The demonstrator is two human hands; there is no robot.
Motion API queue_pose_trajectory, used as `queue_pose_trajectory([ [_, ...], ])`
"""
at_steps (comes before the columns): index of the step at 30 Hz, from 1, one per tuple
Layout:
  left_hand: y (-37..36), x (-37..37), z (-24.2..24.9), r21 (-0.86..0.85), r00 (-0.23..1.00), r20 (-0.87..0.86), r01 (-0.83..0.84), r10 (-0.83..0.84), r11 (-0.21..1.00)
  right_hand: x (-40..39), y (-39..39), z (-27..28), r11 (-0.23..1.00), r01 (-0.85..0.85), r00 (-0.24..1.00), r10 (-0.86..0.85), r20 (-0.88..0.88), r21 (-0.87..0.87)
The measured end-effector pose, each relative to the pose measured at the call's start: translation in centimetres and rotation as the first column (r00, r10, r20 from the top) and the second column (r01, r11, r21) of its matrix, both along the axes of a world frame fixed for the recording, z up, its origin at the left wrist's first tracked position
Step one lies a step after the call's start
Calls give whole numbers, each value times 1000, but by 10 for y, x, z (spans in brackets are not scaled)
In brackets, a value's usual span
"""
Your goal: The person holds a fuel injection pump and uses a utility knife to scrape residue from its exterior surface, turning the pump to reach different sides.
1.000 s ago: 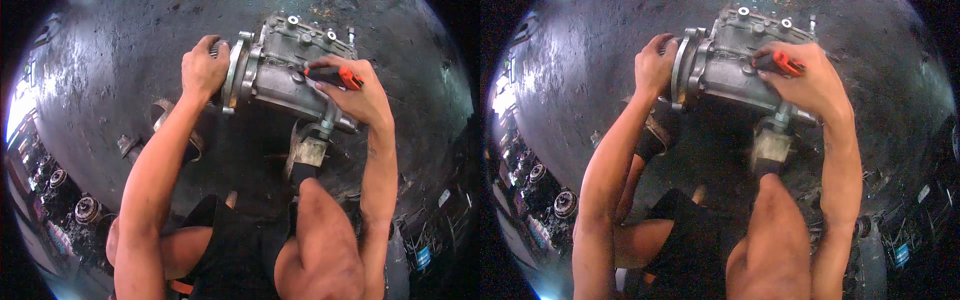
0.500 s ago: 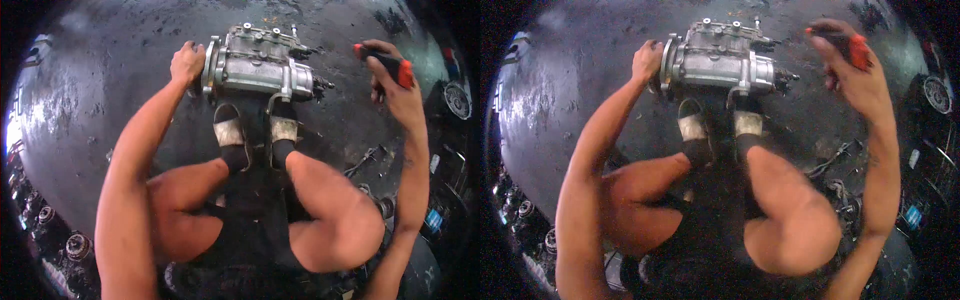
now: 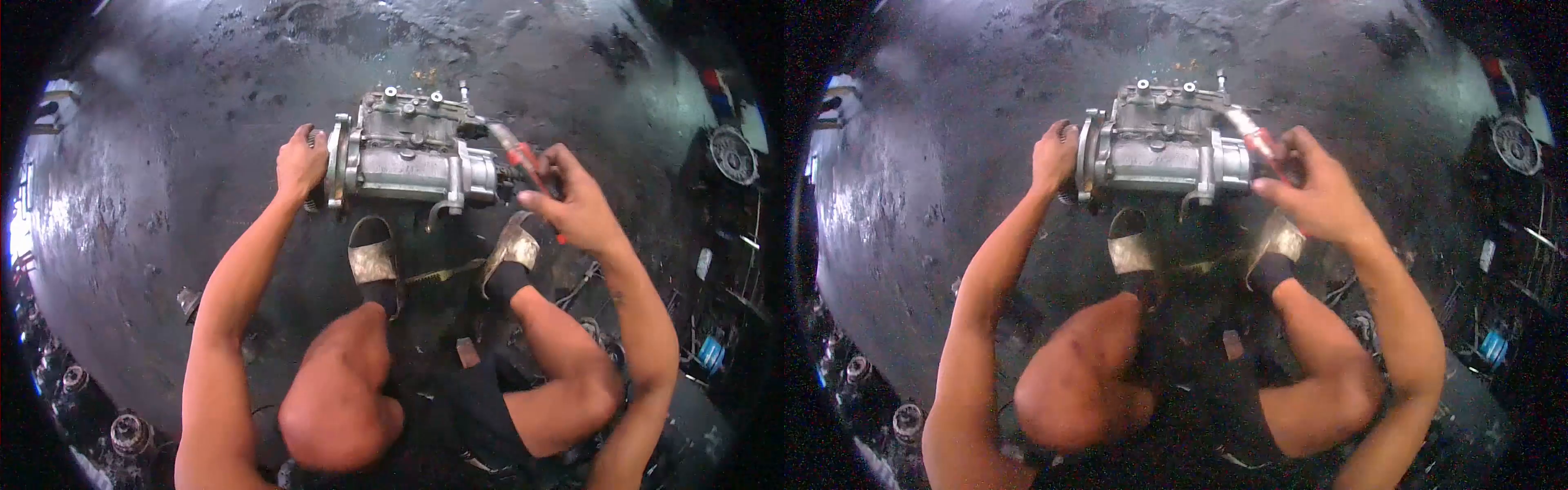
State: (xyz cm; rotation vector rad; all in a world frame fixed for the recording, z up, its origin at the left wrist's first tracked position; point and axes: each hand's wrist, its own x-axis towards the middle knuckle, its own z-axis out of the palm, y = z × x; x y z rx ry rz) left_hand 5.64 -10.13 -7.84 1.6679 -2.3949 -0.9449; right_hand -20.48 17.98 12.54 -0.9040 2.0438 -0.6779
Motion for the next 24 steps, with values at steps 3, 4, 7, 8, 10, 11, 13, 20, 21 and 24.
queue_pose_trajectory([
  [3,-2,7,-6,-89,995,-101,17,-26,996,-15,-42,-47,995,-91,985,83,151,44],
  [4,-4,7,-12,-118,993,-106,44,-57,992,-22,-51,-64,979,-202,962,201,184,-14],
  [7,2,8,-3,-127,989,-120,68,-83,990,-10,-55,-67,829,-544,832,514,209,128],
  [8,0,4,2,-100,994,-95,39,-49,994,0,-43,-71,733,-657,753,633,179,176],
  [10,3,5,7,-69,998,-53,16,-20,997,28,0,-89,646,-698,714,662,228,309],
  [11,1,2,3,-88,998,-51,21,-25,996,38,30,-116,622,-709,700,676,230,333],
  [13,3,4,3,-105,998,-49,22,-27,994,64,90,-169,657,-687,709,699,91,309],
  [20,-2,4,-1,-124,996,-70,51,-60,991,96,135,-285,633,-766,548,734,-401,113],
  [21,-2,2,0,-124,997,-57,47,-55,991,91,134,-287,631,-755,551,758,-349,177],
  [24,-3,0,-1,-91,1000,-12,26,-28,995,55,141,-281,619,-748,510,767,-388,239],
])
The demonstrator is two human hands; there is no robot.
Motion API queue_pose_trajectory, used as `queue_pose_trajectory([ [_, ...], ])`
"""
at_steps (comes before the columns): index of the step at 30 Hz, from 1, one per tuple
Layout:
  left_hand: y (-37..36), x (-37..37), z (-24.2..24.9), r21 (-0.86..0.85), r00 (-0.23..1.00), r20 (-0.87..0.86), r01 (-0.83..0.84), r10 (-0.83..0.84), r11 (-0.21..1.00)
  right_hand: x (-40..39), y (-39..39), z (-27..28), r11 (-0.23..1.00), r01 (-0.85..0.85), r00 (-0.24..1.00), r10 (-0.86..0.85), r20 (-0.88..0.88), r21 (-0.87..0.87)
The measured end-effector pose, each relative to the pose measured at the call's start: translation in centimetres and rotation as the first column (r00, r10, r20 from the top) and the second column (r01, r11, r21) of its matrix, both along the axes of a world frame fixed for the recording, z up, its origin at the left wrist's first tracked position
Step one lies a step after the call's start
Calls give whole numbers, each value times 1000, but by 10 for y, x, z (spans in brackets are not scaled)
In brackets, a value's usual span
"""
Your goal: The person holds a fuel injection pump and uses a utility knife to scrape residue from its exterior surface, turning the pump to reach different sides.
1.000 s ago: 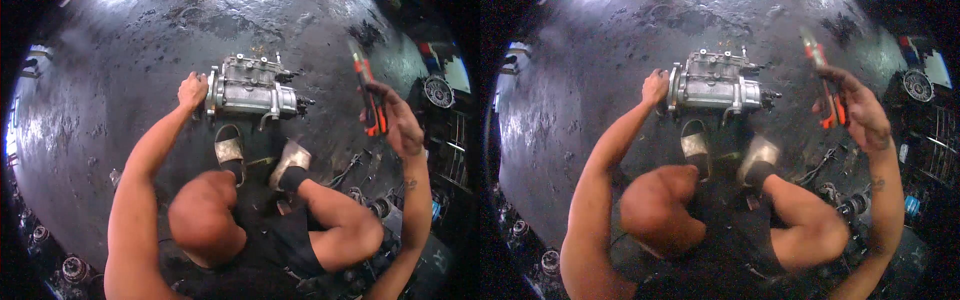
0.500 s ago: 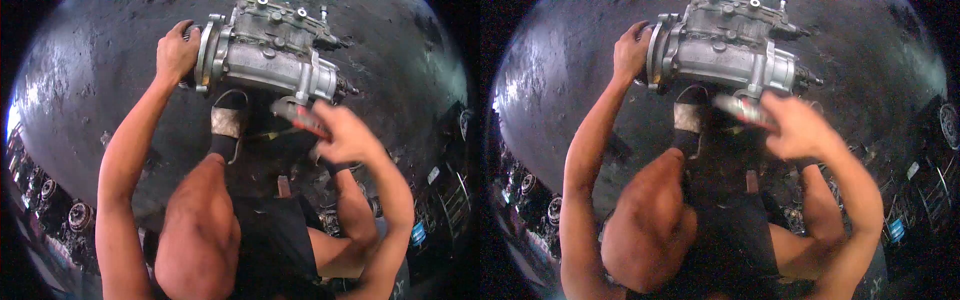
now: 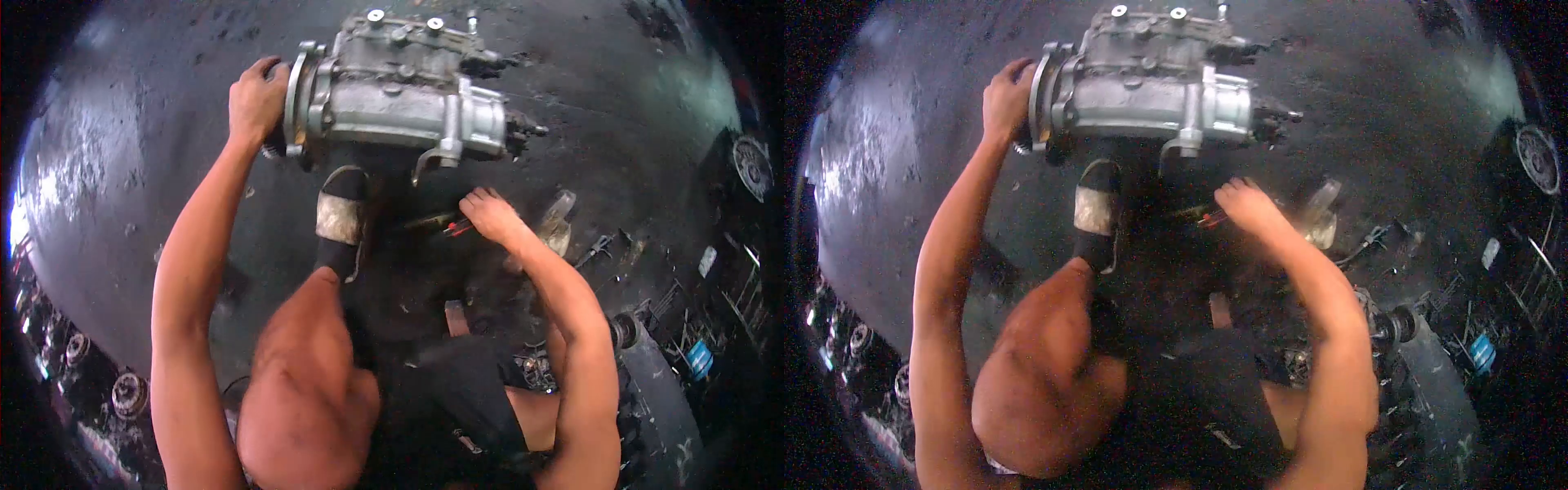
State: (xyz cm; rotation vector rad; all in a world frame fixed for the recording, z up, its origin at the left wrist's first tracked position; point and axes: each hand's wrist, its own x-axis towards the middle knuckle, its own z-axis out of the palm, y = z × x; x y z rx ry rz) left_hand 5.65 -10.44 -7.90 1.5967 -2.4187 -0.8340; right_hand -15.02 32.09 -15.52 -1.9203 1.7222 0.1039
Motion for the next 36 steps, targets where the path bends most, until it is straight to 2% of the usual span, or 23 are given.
queue_pose_trajectory([
  [2,0,2,1,1,1000,-19,-2,2,1000,-40,-2,23,1000,-28,996,28,-83,7],
  [4,0,-1,3,1,999,-30,-10,10,1000,-93,-7,49,992,-71,983,87,-161,105],
  [6,2,1,2,31,999,-15,-52,53,998,-150,-12,69,960,-17,969,84,-231,279],
  [10,4,4,3,56,998,-36,-46,48,997,-265,6,80,969,102,938,-19,-347,224],
  [11,2,7,0,32,999,-9,-33,33,999,-295,20,75,993,109,956,-91,-280,49],
  [12,0,9,-3,88,997,-71,-20,27,996,-315,17,78,981,161,936,-116,-333,109],
  [13,0,8,-3,92,996,-87,-26,34,995,-322,18,83,985,170,926,-171,-337,-31],
  [14,2,9,-2,102,995,-93,-38,48,994,-348,18,75,943,285,914,-213,-345,171],
  [15,3,8,0,203,988,-120,-73,99,977,-362,21,71,916,330,901,-233,-365,229],
  [16,4,8,-1,215,989,-97,-89,112,973,-378,26,66,907,341,898,-237,-370,246],
  [18,6,7,3,126,994,-87,-52,63,991,-380,25,60,884,411,876,-315,-365,225],
  [22,11,-4,18,191,989,-62,-118,132,975,-352,-2,55,826,507,841,-411,-352,246],
  [24,13,-1,13,189,982,-130,-108,134,976,-330,-16,58,891,451,854,-413,-316,57],
  [26,12,-5,19,201,985,-81,-131,150,971,-279,-85,100,674,681,732,-629,-262,286],
  [27,12,-5,19,219,978,-111,-148,176,964,-259,-109,120,633,688,723,-638,-265,354],
  [28,12,-5,19,223,976,-108,-162,189,961,-245,-122,135,689,634,763,-630,-144,351],
  [31,12,-7,19,191,967,-137,-186,214,964,-195,-166,178,702,589,741,-667,79,400],
  [32,12,-7,20,187,965,-136,-196,223,963,-181,-182,191,760,501,790,-597,140,413],
  [34,12,-7,21,230,969,-103,-198,226,953,-157,-213,206,822,342,839,-485,246,455],
  [36,12,-6,18,200,968,-92,-213,235,956,-139,-227,199,841,292,870,-431,238,455],
])
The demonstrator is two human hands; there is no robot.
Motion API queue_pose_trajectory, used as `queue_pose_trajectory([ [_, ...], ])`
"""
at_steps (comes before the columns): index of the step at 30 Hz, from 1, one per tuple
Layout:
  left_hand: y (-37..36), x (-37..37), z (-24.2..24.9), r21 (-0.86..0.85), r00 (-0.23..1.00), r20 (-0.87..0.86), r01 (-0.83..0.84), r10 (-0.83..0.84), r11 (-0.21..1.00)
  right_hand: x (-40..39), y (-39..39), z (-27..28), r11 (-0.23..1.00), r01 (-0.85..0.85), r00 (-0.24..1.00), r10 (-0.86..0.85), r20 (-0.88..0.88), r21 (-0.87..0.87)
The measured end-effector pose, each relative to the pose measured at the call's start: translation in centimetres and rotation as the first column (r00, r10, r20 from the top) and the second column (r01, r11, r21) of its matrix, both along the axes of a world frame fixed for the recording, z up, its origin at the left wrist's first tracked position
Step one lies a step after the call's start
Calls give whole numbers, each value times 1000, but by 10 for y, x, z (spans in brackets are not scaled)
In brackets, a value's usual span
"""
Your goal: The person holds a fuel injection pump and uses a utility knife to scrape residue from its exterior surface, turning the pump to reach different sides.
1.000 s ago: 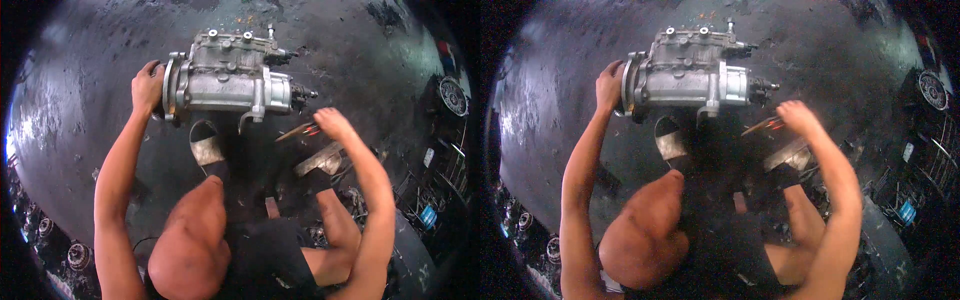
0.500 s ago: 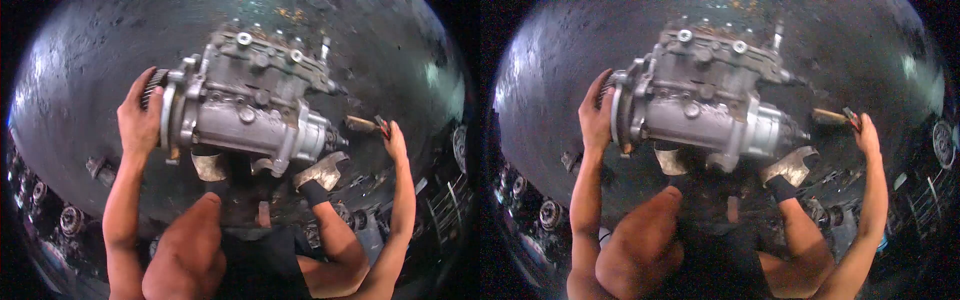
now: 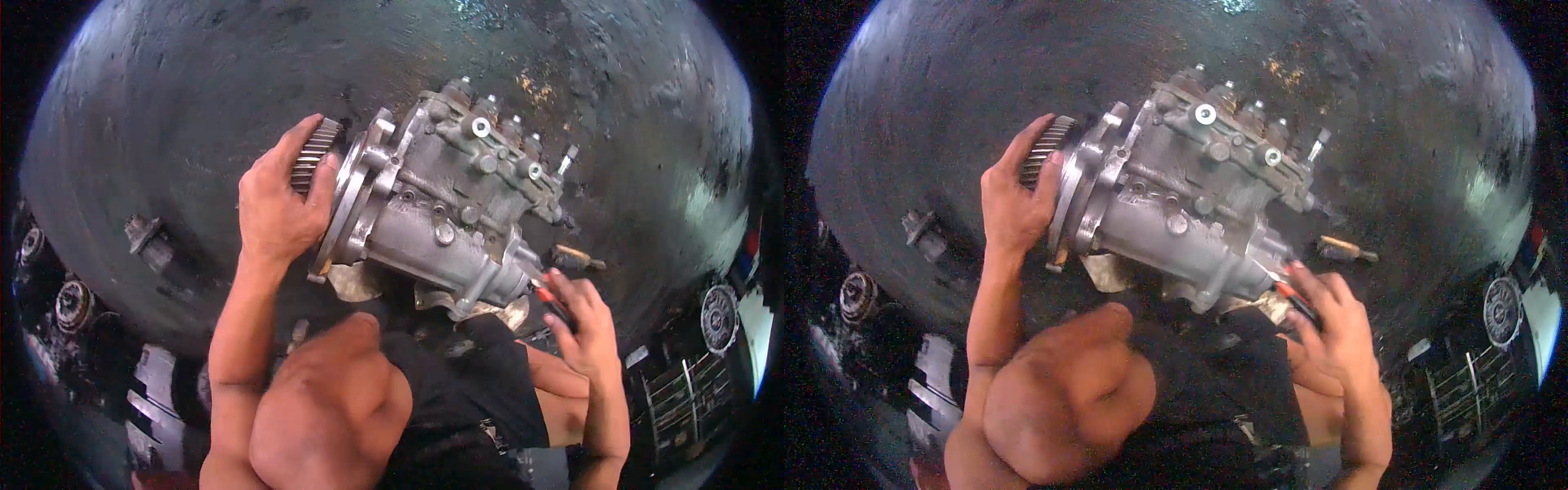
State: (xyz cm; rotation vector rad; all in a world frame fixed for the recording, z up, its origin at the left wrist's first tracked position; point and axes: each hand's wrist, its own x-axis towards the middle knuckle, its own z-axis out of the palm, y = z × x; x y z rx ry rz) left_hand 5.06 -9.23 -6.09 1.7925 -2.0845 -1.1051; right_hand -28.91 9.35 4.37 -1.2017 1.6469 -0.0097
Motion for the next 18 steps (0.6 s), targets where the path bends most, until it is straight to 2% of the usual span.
queue_pose_trajectory([
  [1,1,0,-1,-10,1000,-9,-7,7,1000,9,-10,-2,997,-76,996,77,-48,34],
  [4,2,1,-2,-30,999,-28,-24,24,999,30,-19,-19,990,-118,993,118,-1,-73],
  [9,4,2,-4,-20,999,-28,-29,28,999,60,-43,-15,989,-133,991,132,-36,-56],
  [12,2,4,-6,-66,999,-44,-1,-2,998,64,-60,-18,984,-177,980,179,-85,24],
  [14,2,4,-4,-72,998,35,50,-48,996,64,-72,-18,976,-210,973,214,-83,52],
  [18,3,7,-8,-140,997,0,72,-73,988,63,-93,-17,946,-286,955,294,-31,154],
])
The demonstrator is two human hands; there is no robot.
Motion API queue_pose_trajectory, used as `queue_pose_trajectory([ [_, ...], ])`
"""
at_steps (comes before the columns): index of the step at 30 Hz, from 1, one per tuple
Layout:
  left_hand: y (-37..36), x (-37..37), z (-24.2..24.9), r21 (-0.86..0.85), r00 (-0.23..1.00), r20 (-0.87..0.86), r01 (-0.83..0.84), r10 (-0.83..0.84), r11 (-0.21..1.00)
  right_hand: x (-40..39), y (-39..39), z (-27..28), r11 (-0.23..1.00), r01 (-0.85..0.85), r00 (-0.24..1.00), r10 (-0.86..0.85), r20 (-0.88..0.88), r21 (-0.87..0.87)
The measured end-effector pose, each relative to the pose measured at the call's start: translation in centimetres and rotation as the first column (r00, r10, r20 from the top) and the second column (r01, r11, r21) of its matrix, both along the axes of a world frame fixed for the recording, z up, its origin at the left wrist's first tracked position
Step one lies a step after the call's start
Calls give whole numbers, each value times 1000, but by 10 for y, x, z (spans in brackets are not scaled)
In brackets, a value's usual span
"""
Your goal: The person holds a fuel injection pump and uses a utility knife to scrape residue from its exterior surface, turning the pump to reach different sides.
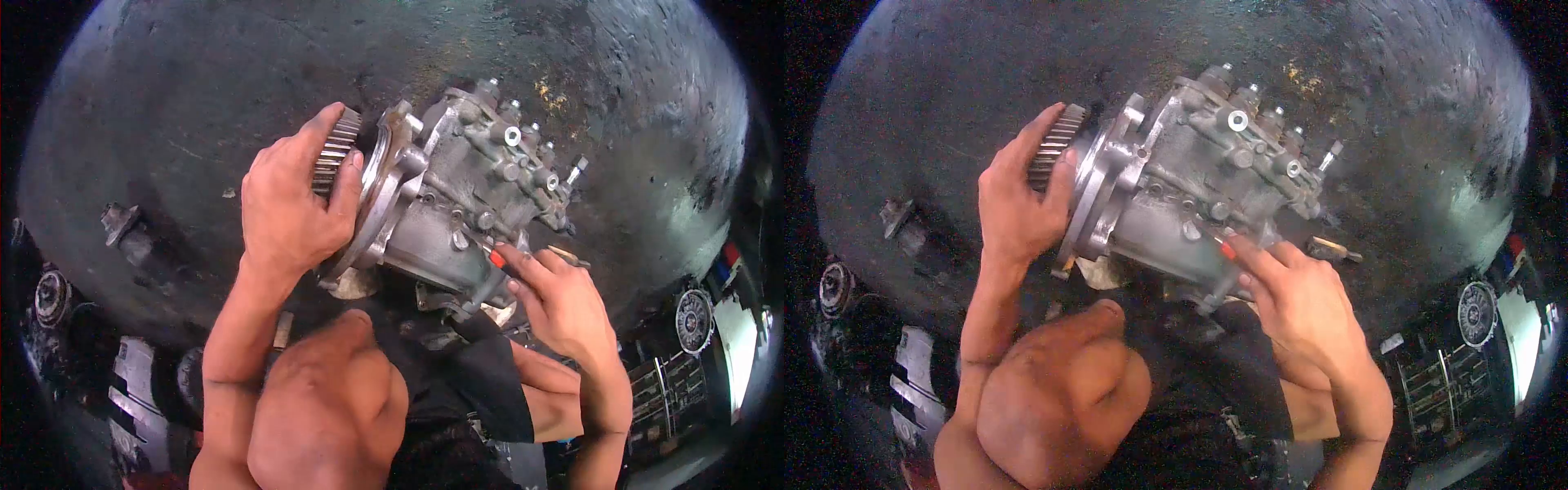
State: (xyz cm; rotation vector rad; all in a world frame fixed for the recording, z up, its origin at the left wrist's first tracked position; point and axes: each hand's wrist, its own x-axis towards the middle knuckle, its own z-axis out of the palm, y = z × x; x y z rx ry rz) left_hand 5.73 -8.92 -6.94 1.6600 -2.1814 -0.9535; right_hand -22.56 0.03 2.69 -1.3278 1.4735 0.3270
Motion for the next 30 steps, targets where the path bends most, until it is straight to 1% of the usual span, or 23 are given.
queue_pose_trajectory([
  [2,-1,1,-1,-30,1000,1,23,-23,999,-2,-12,-1,999,-22,1000,22,11,30],
  [4,-1,0,0,-15,1000,6,14,-14,1000,-4,-26,-3,993,-49,998,45,40,110],
  [5,-2,1,0,-12,1000,15,18,-18,1000,-6,-30,-6,991,-59,998,55,39,118],
  [7,-2,2,-2,-15,1000,11,18,-18,1000,-10,-36,-12,987,-87,991,72,112,132],
  [11,-3,3,-1,3,999,6,34,-34,999,-11,-43,-15,980,-107,987,84,138,170],
  [14,-3,3,-2,-5,999,10,36,-36,999,-8,-42,-14,982,-98,988,75,137,163],
  [16,-4,2,-1,4,999,12,39,-39,999,-3,-39,-9,985,-22,995,5,100,171],
  [18,-4,2,-1,6,999,20,33,-33,999,-1,-32,-8,987,-10,996,-5,94,157],
  [20,-4,2,-2,-3,1000,-12,19,-19,1000,2,-29,-6,989,15,996,-28,88,145],
  [22,-3,1,-3,-32,1000,-7,15,-15,999,3,-30,-3,969,-15,1000,13,11,245],
  [24,-2,0,-3,-69,1000,-6,14,-14,998,3,-25,-2,977,15,999,-21,27,213],
  [26,-2,-1,-3,-59,1000,4,1,-1,998,1,-17,-4,984,43,998,-52,44,175],
  [28,-2,-1,-3,-76,1000,-4,-4,4,997,-6,-4,-9,991,113,986,-121,112,73],
  [29,-1,0,-3,-83,1000,-13,-7,6,997,-7,4,-11,992,108,986,-116,116,68],
  [30,-1,0,-4,-83,1000,-8,-11,10,997,-8,13,-11,967,246,959,-252,129,67],
])
